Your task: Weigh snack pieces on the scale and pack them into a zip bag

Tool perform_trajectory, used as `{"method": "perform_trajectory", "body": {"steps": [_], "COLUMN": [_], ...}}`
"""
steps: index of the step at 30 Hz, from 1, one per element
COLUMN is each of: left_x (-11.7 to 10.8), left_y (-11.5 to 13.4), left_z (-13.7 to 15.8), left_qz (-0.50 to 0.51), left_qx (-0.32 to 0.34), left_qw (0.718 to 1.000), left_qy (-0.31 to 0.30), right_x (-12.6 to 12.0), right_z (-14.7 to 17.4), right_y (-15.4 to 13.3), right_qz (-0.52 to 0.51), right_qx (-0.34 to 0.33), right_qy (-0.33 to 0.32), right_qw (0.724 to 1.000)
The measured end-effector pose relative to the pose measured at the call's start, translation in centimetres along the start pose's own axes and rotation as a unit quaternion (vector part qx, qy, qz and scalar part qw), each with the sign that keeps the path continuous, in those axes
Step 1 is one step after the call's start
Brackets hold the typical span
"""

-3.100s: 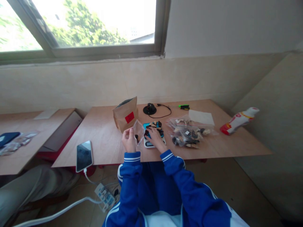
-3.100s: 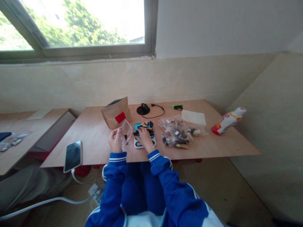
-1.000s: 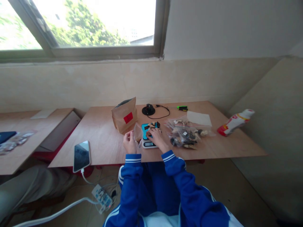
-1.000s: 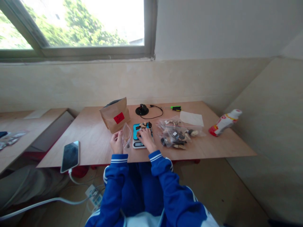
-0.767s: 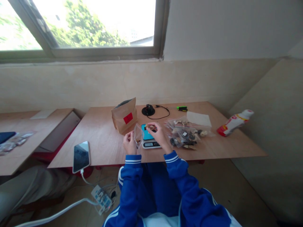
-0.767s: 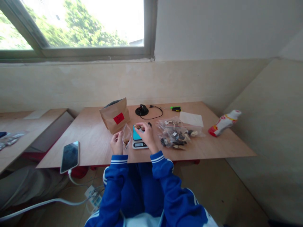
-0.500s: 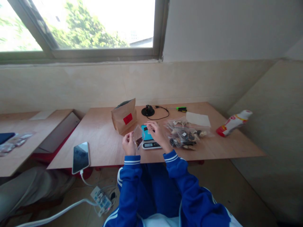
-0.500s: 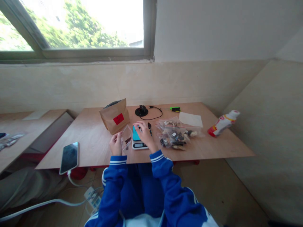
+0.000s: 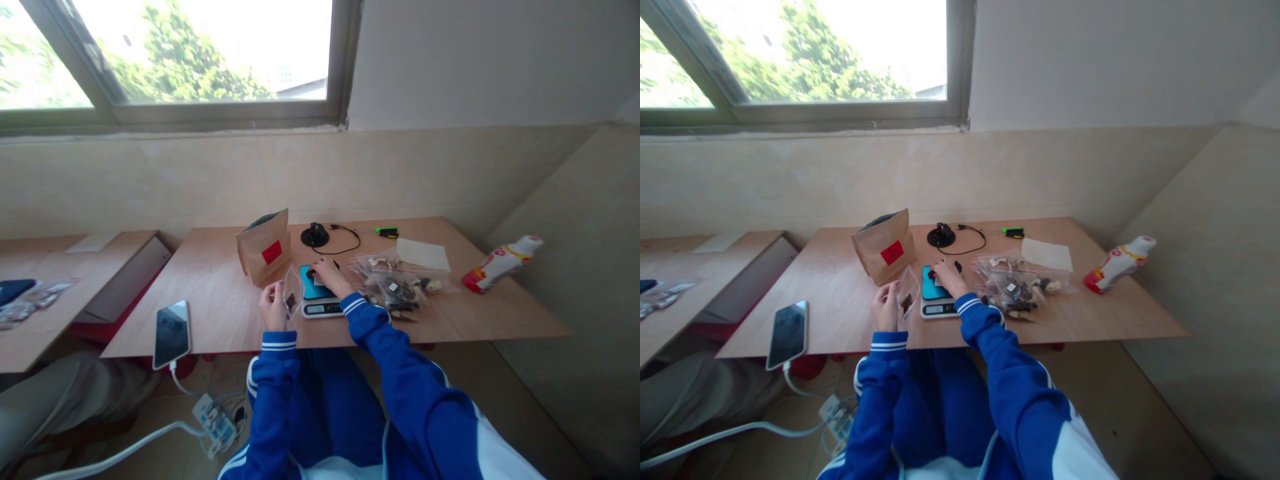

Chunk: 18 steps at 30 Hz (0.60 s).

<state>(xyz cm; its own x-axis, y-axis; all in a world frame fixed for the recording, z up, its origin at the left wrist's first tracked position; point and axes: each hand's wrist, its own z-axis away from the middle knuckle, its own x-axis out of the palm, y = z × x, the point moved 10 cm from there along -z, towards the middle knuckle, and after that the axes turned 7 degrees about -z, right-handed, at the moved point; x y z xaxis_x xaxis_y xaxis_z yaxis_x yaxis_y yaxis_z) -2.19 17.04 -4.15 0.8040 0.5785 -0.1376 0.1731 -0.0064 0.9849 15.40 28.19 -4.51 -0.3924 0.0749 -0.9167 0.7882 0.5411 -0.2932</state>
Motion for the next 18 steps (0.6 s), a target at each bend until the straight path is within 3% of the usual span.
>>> {"method": "perform_trajectory", "body": {"steps": [6, 11, 14, 18], "left_x": [-0.1, -0.2, 0.0, 0.5], "left_y": [0.2, 0.4, 0.4, -0.1], "left_z": [0.1, 0.2, 0.3, 0.3], "left_qz": [0.005, 0.007, 0.011, 0.019], "left_qx": [-0.002, -0.005, -0.004, -0.014], "left_qw": [1.000, 1.000, 1.000, 1.000], "left_qy": [-0.006, 0.004, -0.001, -0.019], "right_x": [-0.9, -2.1, -3.0, -3.8], "right_z": [0.0, 0.2, 0.7, 1.8], "right_y": [0.1, 1.2, 2.5, 5.0], "right_qz": [-0.046, -0.122, -0.188, -0.290], "right_qx": [-0.001, 0.043, 0.079, 0.132], "right_qy": [0.011, 0.069, 0.126, 0.204], "right_qw": [0.999, 0.989, 0.971, 0.926]}}
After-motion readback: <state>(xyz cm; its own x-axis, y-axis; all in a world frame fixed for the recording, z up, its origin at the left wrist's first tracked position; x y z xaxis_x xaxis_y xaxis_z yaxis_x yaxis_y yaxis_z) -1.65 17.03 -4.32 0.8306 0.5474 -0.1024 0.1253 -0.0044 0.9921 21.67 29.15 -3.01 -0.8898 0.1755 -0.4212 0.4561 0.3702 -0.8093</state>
